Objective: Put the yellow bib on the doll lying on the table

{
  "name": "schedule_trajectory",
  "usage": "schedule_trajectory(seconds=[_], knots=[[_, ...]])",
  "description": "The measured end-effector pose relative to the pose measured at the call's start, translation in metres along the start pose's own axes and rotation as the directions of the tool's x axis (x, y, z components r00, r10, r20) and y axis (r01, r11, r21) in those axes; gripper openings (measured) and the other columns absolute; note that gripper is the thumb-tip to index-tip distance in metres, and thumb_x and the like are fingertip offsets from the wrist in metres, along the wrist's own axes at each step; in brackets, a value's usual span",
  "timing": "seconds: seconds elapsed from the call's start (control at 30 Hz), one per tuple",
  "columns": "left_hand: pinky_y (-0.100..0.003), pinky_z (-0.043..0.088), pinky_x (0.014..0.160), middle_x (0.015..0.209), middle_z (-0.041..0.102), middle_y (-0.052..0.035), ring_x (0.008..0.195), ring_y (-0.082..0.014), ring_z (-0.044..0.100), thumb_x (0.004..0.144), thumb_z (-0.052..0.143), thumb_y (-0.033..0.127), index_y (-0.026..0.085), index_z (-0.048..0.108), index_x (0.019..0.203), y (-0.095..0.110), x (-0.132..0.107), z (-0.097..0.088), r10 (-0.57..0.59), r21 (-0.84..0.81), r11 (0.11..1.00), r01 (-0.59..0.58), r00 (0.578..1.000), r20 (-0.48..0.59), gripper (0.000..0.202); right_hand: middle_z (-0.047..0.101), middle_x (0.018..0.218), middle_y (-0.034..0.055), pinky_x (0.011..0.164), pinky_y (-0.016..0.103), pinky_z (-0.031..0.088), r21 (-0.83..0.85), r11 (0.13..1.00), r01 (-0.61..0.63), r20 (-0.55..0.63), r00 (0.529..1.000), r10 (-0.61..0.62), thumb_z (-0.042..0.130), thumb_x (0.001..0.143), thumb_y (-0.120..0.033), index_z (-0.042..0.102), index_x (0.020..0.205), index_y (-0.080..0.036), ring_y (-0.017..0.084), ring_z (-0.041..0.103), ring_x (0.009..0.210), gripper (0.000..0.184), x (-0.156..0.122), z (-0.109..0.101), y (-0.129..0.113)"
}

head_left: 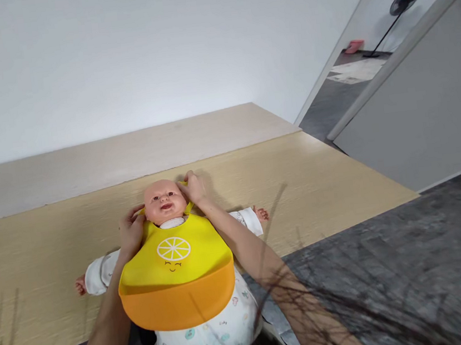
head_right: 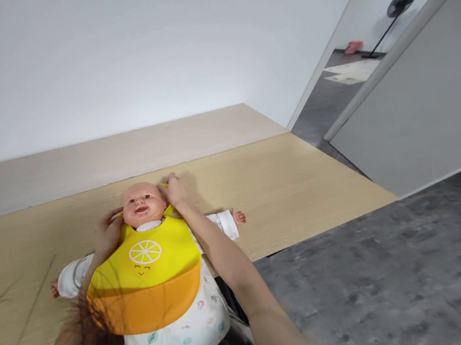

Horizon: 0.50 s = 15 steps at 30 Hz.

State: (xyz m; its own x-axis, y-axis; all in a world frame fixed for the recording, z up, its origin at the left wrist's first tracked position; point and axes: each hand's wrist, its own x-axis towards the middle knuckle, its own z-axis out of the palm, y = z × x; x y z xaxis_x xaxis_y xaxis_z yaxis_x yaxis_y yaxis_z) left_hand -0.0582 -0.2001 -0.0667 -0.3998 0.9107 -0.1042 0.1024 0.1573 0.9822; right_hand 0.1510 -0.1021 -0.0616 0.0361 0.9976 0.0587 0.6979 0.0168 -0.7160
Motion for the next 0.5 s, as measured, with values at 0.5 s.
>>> schedule_trajectory(seconds=[0.5], knots=[[-0.021, 0.050, 0.061, 0.073, 0.071, 0.0008, 0.064, -0.0111, 0.063, 0.058, 0.087, 0.034, 0.017, 0.071, 0.103, 0.009, -0.007, -0.008, 0.090, -0.418, 0.898, -0.135, 0.988, -0.125, 0.051, 0.063, 0.087, 0.0018, 0.067, 0.025, 0.045, 0.682, 0.635, 0.363, -0.309, 0.930, -0.200, 0.060, 0.081, -0.044, 0.058, 0.096, -0.019, 0.013, 0.054, 0.069, 0.029, -0.011, -0.034, -0.022]])
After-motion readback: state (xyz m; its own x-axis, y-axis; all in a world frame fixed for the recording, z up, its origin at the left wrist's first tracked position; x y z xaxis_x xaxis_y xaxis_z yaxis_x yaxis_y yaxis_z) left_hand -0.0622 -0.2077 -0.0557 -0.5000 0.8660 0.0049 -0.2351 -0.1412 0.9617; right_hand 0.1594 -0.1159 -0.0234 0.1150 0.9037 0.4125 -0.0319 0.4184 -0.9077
